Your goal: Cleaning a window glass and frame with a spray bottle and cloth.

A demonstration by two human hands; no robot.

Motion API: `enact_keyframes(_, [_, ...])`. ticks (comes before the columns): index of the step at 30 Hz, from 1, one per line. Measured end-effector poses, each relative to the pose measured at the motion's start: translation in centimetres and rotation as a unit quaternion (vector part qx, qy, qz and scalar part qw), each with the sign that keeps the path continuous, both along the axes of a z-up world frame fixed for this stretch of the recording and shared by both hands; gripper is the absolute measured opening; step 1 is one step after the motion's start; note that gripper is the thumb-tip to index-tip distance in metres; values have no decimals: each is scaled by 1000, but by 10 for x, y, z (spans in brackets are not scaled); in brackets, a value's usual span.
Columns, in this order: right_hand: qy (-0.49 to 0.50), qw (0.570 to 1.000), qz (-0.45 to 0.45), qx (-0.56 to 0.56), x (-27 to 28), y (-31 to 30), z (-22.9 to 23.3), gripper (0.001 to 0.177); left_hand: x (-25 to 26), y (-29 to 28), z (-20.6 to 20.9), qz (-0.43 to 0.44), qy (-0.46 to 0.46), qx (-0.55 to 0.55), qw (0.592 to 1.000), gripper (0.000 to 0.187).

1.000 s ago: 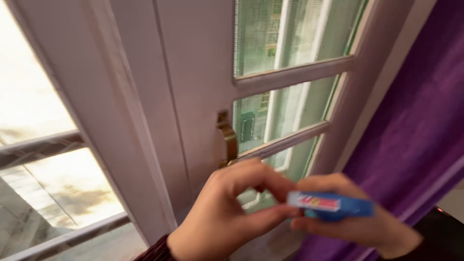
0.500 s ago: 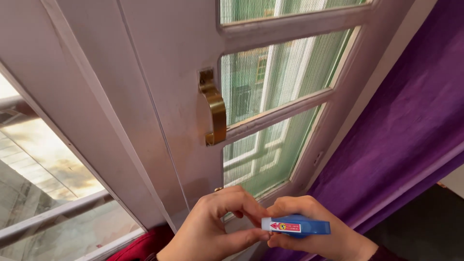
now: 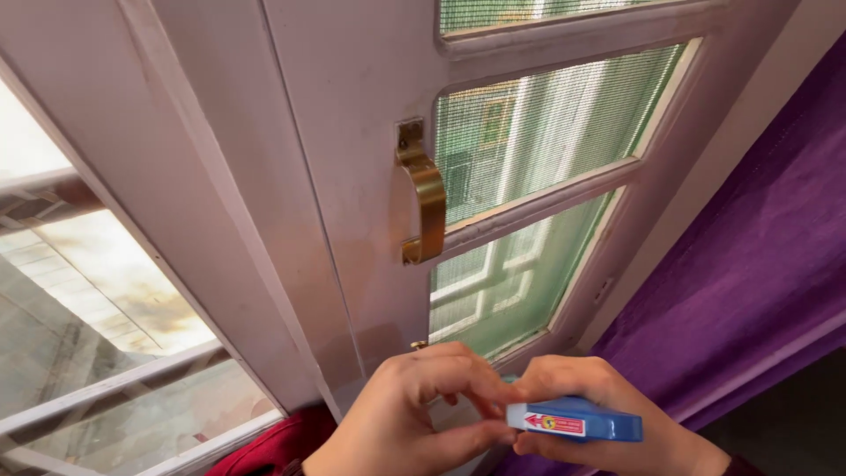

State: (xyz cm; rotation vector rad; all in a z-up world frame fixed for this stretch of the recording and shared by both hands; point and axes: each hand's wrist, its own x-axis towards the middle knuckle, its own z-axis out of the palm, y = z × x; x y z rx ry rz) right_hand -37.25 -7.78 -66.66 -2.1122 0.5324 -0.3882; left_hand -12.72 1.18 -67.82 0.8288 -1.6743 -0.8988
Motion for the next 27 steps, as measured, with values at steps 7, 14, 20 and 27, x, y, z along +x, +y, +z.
enact_keyframes(7, [-59, 995, 31, -80, 1, -2, 10, 26, -2, 4, 8, 32, -48, 12, 998, 20])
enact_keyframes(14, [-37, 995, 4, -93, 4, 2, 22, 23, -2, 5, 4, 52, -39, -18, 998, 21])
enact_keyframes(20, [-34, 991, 24, -127, 3, 0, 20, 25, -1, 9, 5, 44, -29, -17, 998, 22])
enact_keyframes(27, [-97, 995, 9, -19, 12, 10, 18, 29, -10, 2, 13, 127, -25, -37, 991, 24])
